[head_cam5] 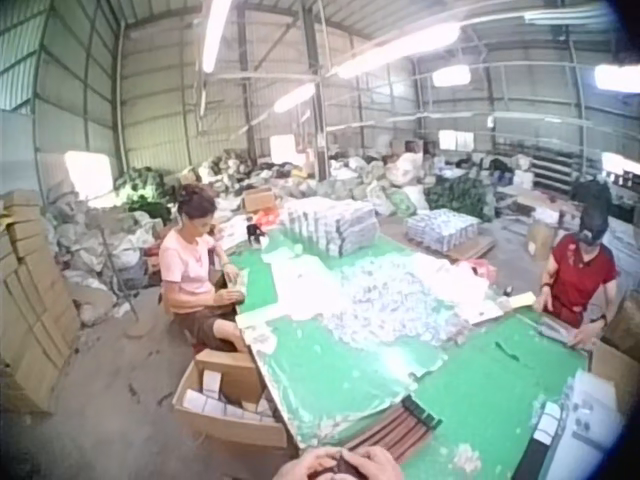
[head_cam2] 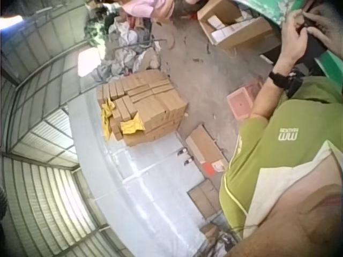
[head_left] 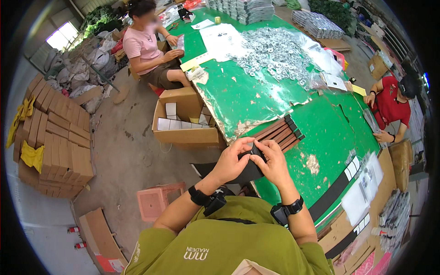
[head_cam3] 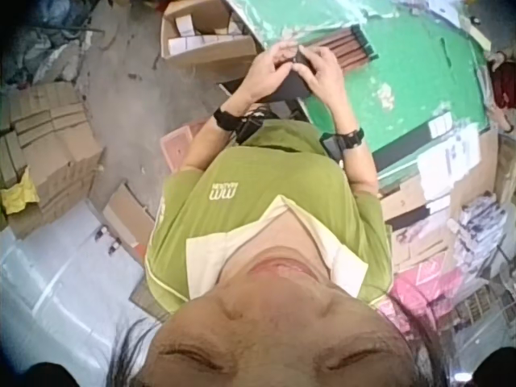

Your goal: Assembling a set of wooden slats by attaching plastic end caps and sliding them into a frame.

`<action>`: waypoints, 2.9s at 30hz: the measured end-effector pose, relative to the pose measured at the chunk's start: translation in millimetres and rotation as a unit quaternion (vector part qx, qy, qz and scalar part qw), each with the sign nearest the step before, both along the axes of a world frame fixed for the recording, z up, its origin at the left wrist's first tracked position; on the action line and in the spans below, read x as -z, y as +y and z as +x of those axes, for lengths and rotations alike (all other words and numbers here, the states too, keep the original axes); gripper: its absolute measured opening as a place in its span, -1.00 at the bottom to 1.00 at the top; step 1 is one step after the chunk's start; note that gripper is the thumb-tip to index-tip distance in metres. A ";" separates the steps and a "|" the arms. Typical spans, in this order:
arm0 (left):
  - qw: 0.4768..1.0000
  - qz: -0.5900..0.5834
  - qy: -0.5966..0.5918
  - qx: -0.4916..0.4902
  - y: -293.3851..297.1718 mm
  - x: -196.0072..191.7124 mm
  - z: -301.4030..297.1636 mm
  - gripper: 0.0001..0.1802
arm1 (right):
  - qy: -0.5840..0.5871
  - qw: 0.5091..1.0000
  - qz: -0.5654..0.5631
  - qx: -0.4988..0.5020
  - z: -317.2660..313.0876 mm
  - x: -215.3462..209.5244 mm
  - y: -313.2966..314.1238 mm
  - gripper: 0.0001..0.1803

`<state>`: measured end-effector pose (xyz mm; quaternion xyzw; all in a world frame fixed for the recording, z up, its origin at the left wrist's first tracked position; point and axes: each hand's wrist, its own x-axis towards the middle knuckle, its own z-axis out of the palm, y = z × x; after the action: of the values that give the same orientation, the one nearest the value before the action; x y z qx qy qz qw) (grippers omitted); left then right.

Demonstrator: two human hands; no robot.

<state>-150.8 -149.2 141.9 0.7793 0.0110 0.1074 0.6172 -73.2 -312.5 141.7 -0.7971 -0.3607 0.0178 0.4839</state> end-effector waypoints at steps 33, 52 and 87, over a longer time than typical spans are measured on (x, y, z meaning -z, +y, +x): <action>0.976 0.196 0.087 -0.026 54.0 92.1 -24.4 -0.77 | 0.497 0.861 0.040 -0.104 -6.8 120.4 33.8 -0.77; 0.951 0.222 0.205 -0.058 57.6 165.2 -3.2 -0.77 | -0.025 0.962 -0.256 -0.089 42.9 145.8 59.9 -0.47; 0.916 0.348 0.180 -0.087 37.7 175.5 20.7 -0.79 | -0.011 0.920 -0.382 -0.090 52.7 151.1 69.4 -0.17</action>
<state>-130.1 -111.5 -33.6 0.9469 0.1519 0.0157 0.2828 -20.5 -243.1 -9.4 -0.8859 -0.4014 0.1892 0.1350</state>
